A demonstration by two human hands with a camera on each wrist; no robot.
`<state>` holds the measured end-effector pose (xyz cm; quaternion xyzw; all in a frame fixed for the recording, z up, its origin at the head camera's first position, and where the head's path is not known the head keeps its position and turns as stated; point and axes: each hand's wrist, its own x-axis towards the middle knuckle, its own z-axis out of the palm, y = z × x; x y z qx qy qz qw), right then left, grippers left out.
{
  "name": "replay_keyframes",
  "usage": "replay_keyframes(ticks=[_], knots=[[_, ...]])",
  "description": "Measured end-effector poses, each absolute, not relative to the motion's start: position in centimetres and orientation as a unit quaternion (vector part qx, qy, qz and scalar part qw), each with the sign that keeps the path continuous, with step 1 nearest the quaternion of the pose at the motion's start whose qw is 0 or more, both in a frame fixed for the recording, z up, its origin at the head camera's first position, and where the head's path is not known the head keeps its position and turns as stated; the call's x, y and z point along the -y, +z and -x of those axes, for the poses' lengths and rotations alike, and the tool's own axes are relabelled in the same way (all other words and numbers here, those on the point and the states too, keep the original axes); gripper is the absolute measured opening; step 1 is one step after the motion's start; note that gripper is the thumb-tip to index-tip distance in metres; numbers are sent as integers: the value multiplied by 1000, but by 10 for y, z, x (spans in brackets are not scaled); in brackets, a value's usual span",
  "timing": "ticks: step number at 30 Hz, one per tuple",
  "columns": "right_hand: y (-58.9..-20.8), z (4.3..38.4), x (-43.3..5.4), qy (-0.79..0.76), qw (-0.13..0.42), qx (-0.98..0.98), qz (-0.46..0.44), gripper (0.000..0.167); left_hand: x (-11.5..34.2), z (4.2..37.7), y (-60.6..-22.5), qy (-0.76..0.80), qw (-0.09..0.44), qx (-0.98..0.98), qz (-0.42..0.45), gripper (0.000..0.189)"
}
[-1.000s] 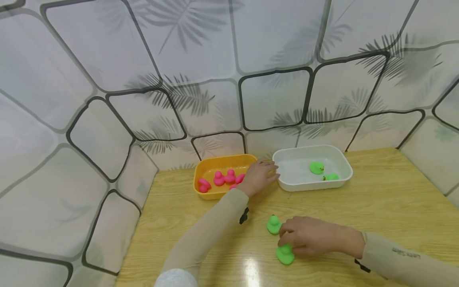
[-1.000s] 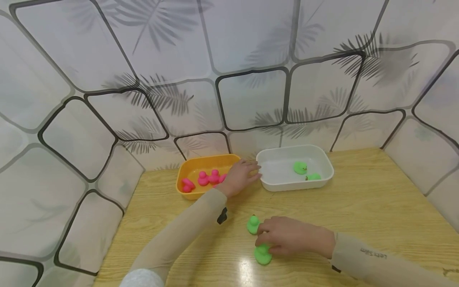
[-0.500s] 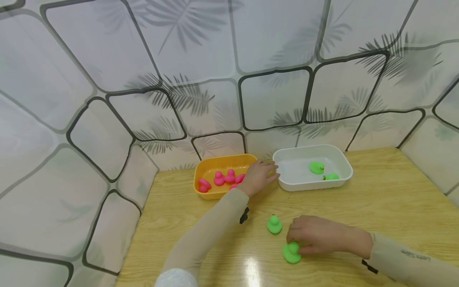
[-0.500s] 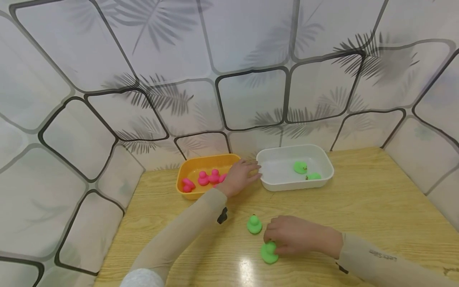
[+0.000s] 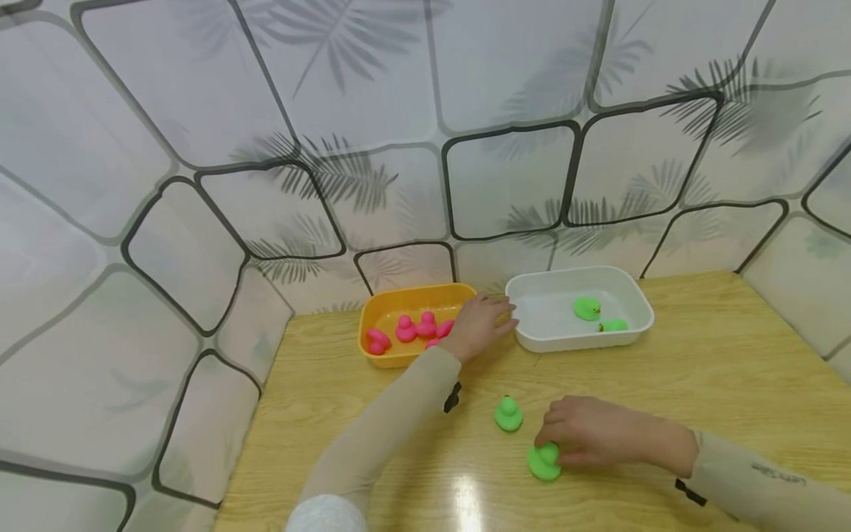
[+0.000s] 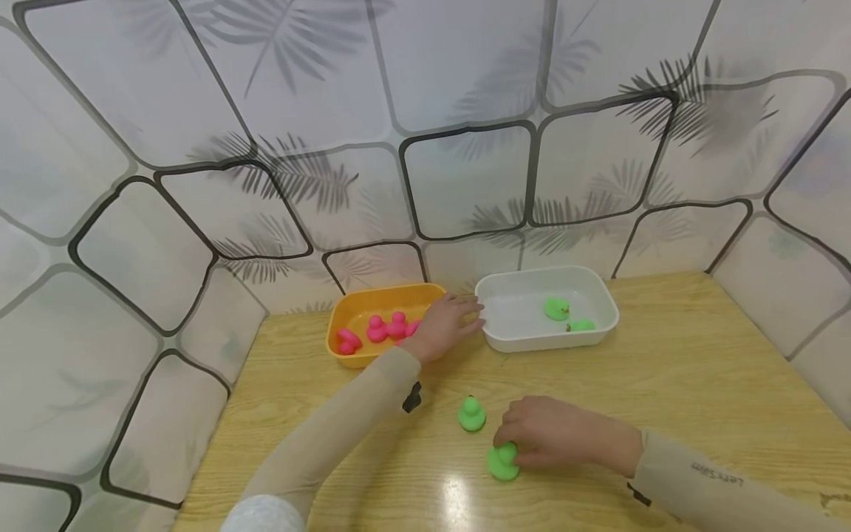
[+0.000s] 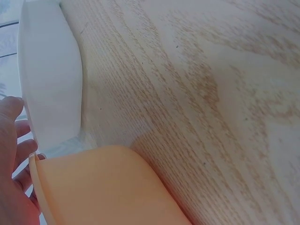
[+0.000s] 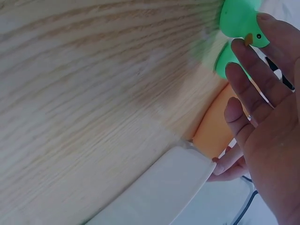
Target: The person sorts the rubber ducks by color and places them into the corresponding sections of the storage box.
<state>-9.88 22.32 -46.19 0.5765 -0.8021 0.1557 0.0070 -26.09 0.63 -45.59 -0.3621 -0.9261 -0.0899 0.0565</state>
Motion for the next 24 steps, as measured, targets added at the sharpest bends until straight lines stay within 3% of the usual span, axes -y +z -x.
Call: replay_keyframes(ticks=[5, 24], knots=[[-460, 103, -232, 164, -7, 813, -559, 24, -7, 261, -455, -91, 54, 927, 361, 40], [-436, 120, -263, 175, 27, 846, -504, 25, -7, 260, -453, -93, 47, 927, 359, 39]])
